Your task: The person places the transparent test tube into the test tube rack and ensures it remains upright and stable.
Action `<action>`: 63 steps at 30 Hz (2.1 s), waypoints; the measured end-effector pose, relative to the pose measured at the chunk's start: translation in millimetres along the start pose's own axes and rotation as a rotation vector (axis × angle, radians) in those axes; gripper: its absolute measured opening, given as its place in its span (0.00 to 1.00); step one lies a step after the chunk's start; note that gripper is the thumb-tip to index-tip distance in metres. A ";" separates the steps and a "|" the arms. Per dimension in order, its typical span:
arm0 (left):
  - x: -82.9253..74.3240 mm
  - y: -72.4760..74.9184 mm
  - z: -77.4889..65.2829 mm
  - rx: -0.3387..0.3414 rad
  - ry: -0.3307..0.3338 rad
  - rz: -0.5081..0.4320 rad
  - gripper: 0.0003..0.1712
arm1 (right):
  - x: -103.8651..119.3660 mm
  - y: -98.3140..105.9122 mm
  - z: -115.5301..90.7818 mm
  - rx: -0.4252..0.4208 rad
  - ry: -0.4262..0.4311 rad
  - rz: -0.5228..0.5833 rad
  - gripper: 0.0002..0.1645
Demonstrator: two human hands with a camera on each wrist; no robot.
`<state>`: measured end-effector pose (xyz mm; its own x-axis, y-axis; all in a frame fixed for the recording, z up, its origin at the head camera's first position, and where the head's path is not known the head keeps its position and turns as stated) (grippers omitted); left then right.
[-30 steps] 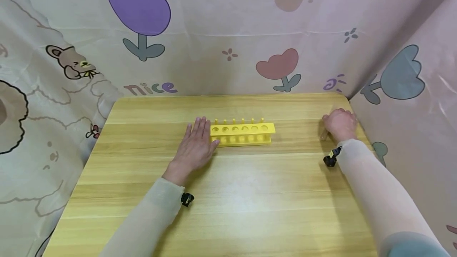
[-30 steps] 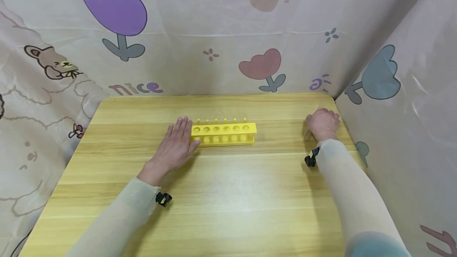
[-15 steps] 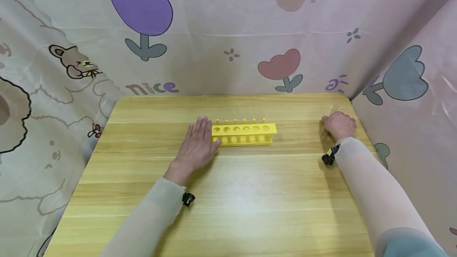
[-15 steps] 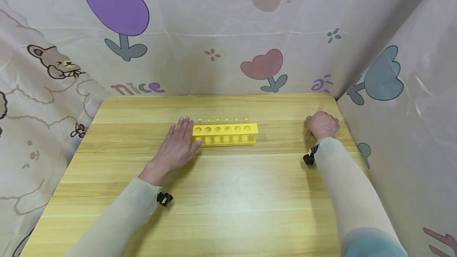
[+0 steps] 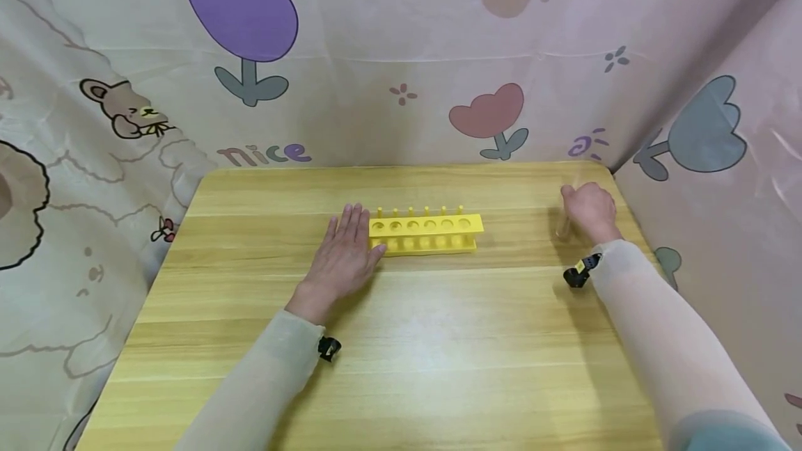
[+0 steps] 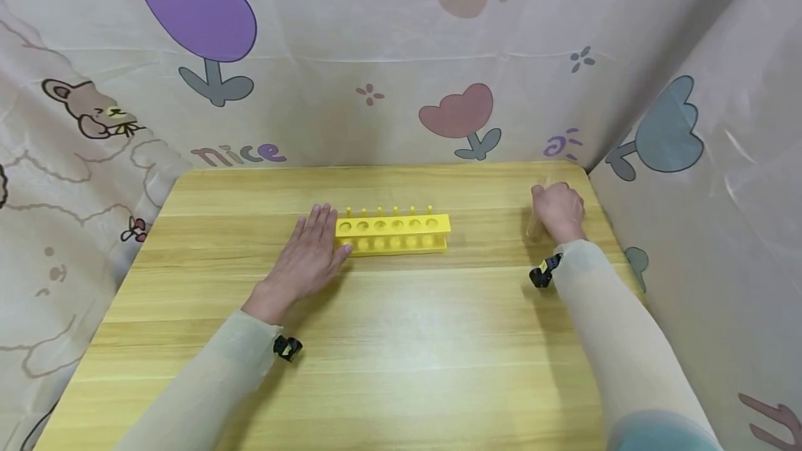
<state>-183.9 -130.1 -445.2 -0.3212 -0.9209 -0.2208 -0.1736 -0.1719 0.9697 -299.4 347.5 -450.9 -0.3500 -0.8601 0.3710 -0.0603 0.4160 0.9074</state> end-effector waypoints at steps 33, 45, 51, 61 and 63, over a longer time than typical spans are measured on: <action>0.5 1.1 -0.5 -0.026 -0.011 0.006 0.46 | 68.7 7.2 -73.9 -0.253 0.425 -0.007 0.27; 0.7 0.7 0.6 -0.020 -0.009 -0.002 0.45 | 98.8 23.7 -100.2 -0.319 0.537 0.035 0.21; 1.4 0.3 1.4 -0.018 -0.005 0.006 0.45 | 125.2 38.7 -119.1 -0.299 0.561 0.080 0.20; 2.1 1.1 1.1 -0.022 -0.004 0.011 0.45 | 175.8 45.8 -148.1 -0.237 0.612 0.163 0.15; 2.0 1.1 0.7 -0.024 -0.006 0.009 0.44 | 184.4 42.3 -151.7 -0.223 0.625 0.171 0.15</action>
<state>-185.4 -132.0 -444.7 -0.3282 -0.9204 -0.2125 -0.1482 -0.1720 0.9739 -224.7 161.7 -314.2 0.2719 -0.8243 0.4966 0.1649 0.5484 0.8198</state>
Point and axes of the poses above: each hand's wrist, its own z-axis towards the middle knuckle, its own y-axis out of the back of the hand, x = y × z, the point moved 5 cm from there along z, towards the middle knuckle, and after that the axes turned 4 degrees about -y, right-handed, at the moved point
